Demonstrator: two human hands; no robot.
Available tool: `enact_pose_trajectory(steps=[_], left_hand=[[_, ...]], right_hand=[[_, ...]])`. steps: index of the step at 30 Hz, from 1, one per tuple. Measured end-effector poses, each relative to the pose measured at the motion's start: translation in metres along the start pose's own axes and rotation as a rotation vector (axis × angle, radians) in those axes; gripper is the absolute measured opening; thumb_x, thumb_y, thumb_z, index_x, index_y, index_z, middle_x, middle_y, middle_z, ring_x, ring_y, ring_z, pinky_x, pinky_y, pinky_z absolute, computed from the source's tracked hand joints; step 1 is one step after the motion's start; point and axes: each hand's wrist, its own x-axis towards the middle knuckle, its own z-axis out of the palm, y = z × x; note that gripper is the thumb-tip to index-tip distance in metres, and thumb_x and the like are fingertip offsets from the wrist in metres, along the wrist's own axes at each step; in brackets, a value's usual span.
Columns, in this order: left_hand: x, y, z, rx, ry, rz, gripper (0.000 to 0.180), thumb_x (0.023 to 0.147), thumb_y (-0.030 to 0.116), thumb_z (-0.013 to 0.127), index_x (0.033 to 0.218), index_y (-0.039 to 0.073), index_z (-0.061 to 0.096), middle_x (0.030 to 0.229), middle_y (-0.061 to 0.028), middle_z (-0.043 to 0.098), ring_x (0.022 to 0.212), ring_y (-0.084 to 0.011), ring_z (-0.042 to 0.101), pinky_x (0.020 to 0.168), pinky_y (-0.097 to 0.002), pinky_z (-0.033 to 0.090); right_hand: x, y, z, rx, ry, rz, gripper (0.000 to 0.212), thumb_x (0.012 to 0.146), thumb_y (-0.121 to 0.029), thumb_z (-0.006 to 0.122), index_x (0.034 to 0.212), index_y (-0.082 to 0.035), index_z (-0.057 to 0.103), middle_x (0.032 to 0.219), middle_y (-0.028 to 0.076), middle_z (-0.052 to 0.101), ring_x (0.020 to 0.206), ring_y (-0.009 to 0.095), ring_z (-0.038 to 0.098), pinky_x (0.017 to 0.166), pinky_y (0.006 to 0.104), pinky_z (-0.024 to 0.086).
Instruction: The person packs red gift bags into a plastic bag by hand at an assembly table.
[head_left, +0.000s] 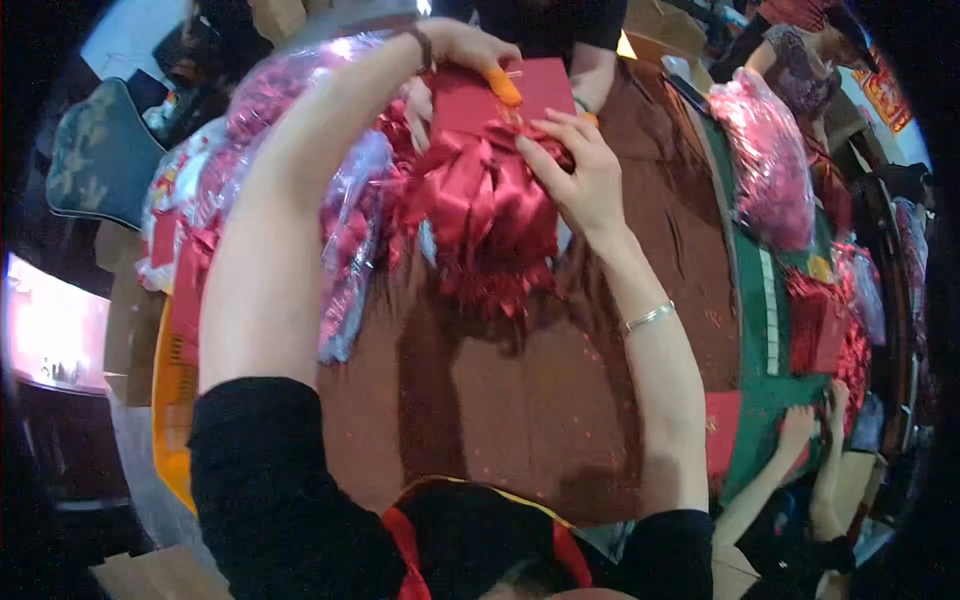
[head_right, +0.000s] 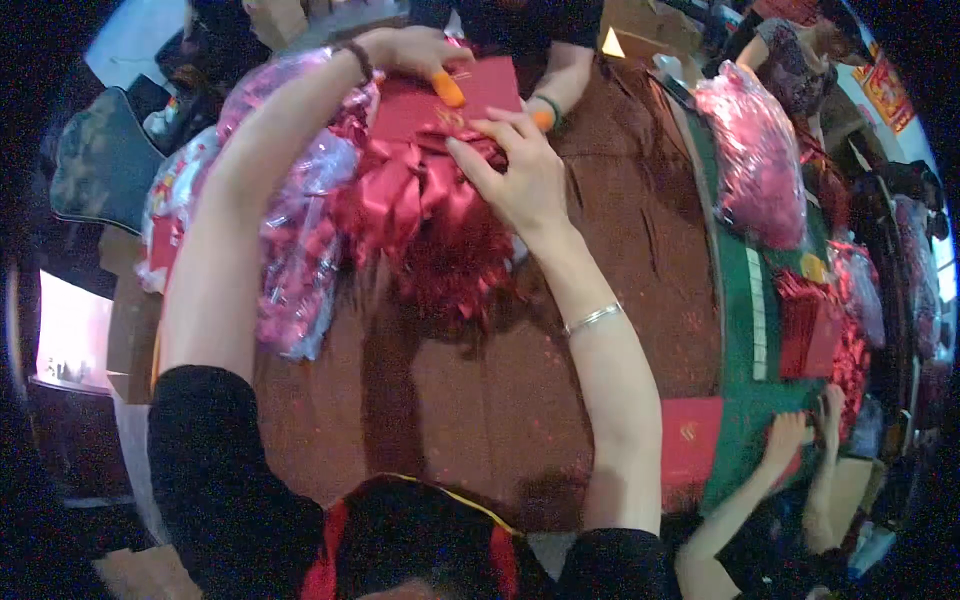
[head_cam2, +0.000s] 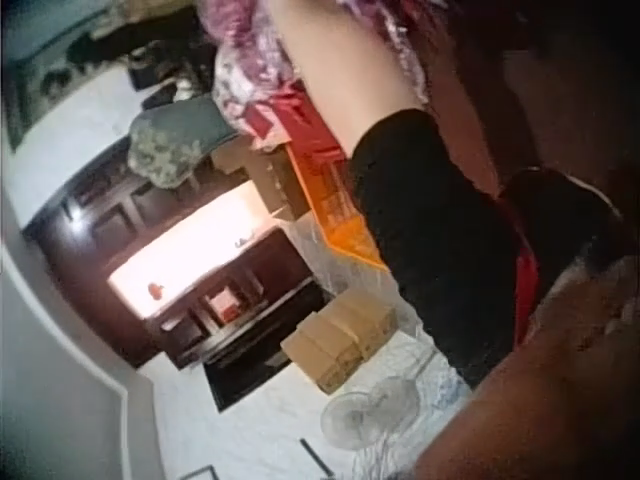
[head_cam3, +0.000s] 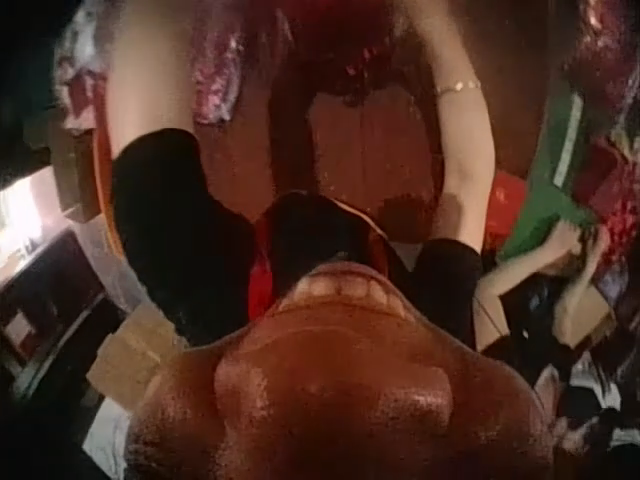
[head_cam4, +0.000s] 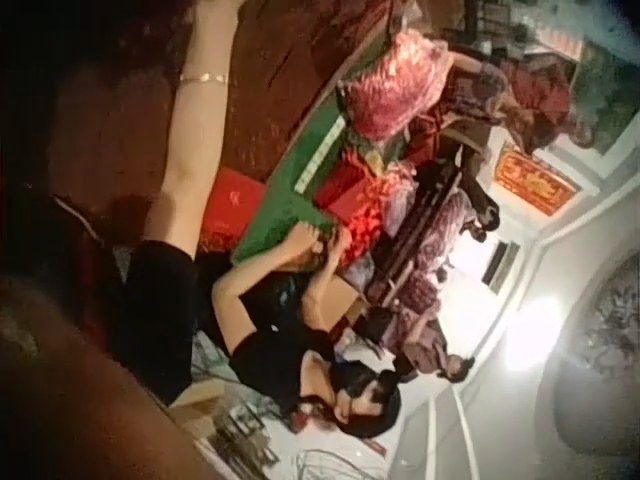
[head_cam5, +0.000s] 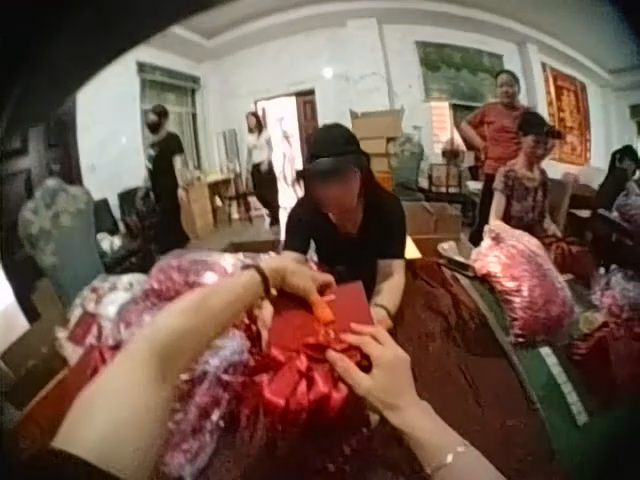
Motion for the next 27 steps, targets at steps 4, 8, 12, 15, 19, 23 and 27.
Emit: enact_pose_trajectory(steps=[4, 8, 12, 15, 19, 23, 27], left_hand=[[0.011, -0.005, -0.006, -0.036, -0.100, -0.105, 0.055, 0.066, 0.037, 0.075, 0.106, 0.007, 0.051, 0.087, -0.0013, 0.053, 0.082, -0.0153, 0.049, 0.070, -0.0302, 0.040], [0.016, -0.006, 0.005, -0.571, -0.182, -0.119, 0.042, 0.068, 0.036, 0.075, 0.091, 0.008, 0.054, 0.077, 0.0011, 0.051, 0.070, -0.0121, 0.048, 0.060, -0.0270, 0.041], [-0.003, -0.008, -0.009, -0.777, -0.238, -0.196, 0.039, 0.070, 0.027, 0.074, 0.097, 0.005, 0.056, 0.083, -0.0009, 0.060, 0.075, -0.0131, 0.057, 0.063, -0.0277, 0.048], [0.006, -0.018, -0.001, -0.791, -0.136, -0.063, 0.035, 0.071, 0.022, 0.073, 0.095, 0.003, 0.057, 0.081, -0.0010, 0.059, 0.068, -0.0122, 0.056, 0.060, -0.0261, 0.047], [-0.052, 0.021, -0.015, -1.045, 0.034, 0.179, 0.047, 0.071, 0.014, 0.071, 0.110, -0.003, 0.051, 0.099, -0.0063, 0.061, 0.085, -0.0131, 0.058, 0.076, -0.0251, 0.047], [-0.095, -0.005, -0.037, -1.738, -0.001, 0.693, 0.041, 0.075, 0.020, 0.068, 0.109, 0.002, 0.055, 0.099, -0.0089, 0.062, 0.087, -0.0176, 0.059, 0.080, -0.0294, 0.048], [-0.123, 0.068, -0.050, -1.576, 0.248, 0.480, 0.038, 0.077, 0.026, 0.066, 0.107, 0.004, 0.057, 0.098, -0.0095, 0.062, 0.087, -0.0201, 0.060, 0.080, -0.0311, 0.048]], right_hand=[[-0.001, 0.001, 0.000, 0.046, -0.042, 0.070, 0.036, 0.078, -0.038, 0.059, 0.097, -0.007, 0.064, 0.107, 0.013, 0.057, 0.099, 0.028, 0.056, 0.085, 0.0352, 0.043], [0.002, 0.013, -0.007, 0.171, -0.097, 0.121, 0.038, 0.089, -0.033, 0.041, 0.104, -0.005, 0.061, 0.111, 0.015, 0.055, 0.104, 0.026, 0.052, 0.091, 0.0324, 0.038], [0.020, 0.004, -0.019, 1.037, -0.244, 0.437, 0.059, 0.092, -0.047, 0.031, 0.121, 0.002, 0.047, 0.116, 0.012, 0.054, 0.112, 0.019, 0.046, 0.099, 0.0335, 0.031], [0.018, -0.012, -0.030, 0.949, 0.124, 0.570, 0.067, 0.089, -0.057, 0.028, 0.133, -0.007, 0.027, 0.128, 0.011, 0.039, 0.114, 0.025, 0.043, 0.095, 0.0367, 0.034], [0.013, -0.020, -0.047, 0.980, 0.090, 0.592, 0.064, 0.090, -0.054, 0.030, 0.132, -0.007, 0.029, 0.124, 0.010, 0.038, 0.115, 0.022, 0.040, 0.091, 0.0349, 0.036], [0.029, -0.038, -0.052, 1.120, 0.119, 0.493, 0.056, 0.092, -0.047, 0.034, 0.127, -0.003, 0.035, 0.115, 0.011, 0.046, 0.104, 0.021, 0.047, 0.088, 0.0321, 0.039], [0.041, -0.031, -0.052, 0.956, -0.138, 0.435, 0.045, 0.091, -0.032, 0.045, 0.124, -0.002, 0.042, 0.114, 0.010, 0.051, 0.103, 0.020, 0.050, 0.087, 0.0314, 0.039]])
